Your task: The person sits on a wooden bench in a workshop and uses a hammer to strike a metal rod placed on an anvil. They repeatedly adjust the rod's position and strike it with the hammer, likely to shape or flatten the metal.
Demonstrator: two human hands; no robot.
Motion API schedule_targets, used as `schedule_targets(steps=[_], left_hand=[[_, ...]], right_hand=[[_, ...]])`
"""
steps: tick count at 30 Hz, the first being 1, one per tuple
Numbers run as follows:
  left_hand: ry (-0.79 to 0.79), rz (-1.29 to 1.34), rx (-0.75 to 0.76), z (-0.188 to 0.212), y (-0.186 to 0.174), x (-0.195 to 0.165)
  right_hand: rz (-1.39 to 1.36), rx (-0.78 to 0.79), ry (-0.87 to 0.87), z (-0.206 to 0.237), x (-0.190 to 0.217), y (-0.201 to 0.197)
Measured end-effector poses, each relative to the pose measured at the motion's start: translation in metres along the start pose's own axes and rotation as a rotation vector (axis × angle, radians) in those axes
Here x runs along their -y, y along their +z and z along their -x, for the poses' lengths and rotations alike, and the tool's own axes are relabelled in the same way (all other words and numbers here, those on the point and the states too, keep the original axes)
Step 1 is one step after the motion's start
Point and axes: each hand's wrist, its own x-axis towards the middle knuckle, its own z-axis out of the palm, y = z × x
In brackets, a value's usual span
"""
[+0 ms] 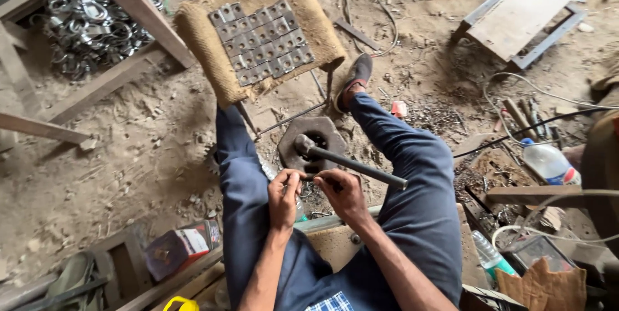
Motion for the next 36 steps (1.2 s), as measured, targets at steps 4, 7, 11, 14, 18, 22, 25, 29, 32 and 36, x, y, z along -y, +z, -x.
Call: schedule_targets(steps=[4,7,11,14,18,22,25,29,32,36], left_hand=[[-0.004,-0.040,-0.001,-0.002,-0.002,-0.001],[0.006,-0.011,0.016,-0.003,-0.001,-0.002],[-0.022,-0.006,0.021,-0.003,0.001,-0.002],[-0.041,-0.004,0.016,-0.002,0.004,0.000],[-0.031,-0.011,0.018,-0.002,0.009,0.002],[-0.025,-0.079,-0.001,-0.003,0.016,0.002],[0.034,-0.157,0.013,-0.005,0.020,0.000],[-0.006,-0.184,0.023,-0.003,0.022,-0.001],[-0.016,-0.181,0.033,-0.003,0.024,0.002],[-0.038,-0.157,0.049,-0.004,0.024,0.006]], right_hand=[[0.005,0.023,-0.036,-0.003,0.010,0.001],[0.036,0.033,-0.070,-0.005,0.016,-0.001],[0.077,0.059,-0.038,-0.007,0.018,-0.005],[0.087,0.058,-0.050,-0.008,0.016,-0.008],[0.076,0.042,-0.093,-0.009,0.012,-0.012],[0.017,0.029,-0.048,-0.008,0.009,-0.016],[0.004,-0.005,-0.038,-0.008,0.004,-0.019],[0.009,-0.025,0.036,-0.008,-0.001,-0.019],[-0.031,-0.041,-0.013,-0.008,-0.003,-0.019],[-0.040,-0.025,-0.027,-0.008,-0.002,-0.020]])
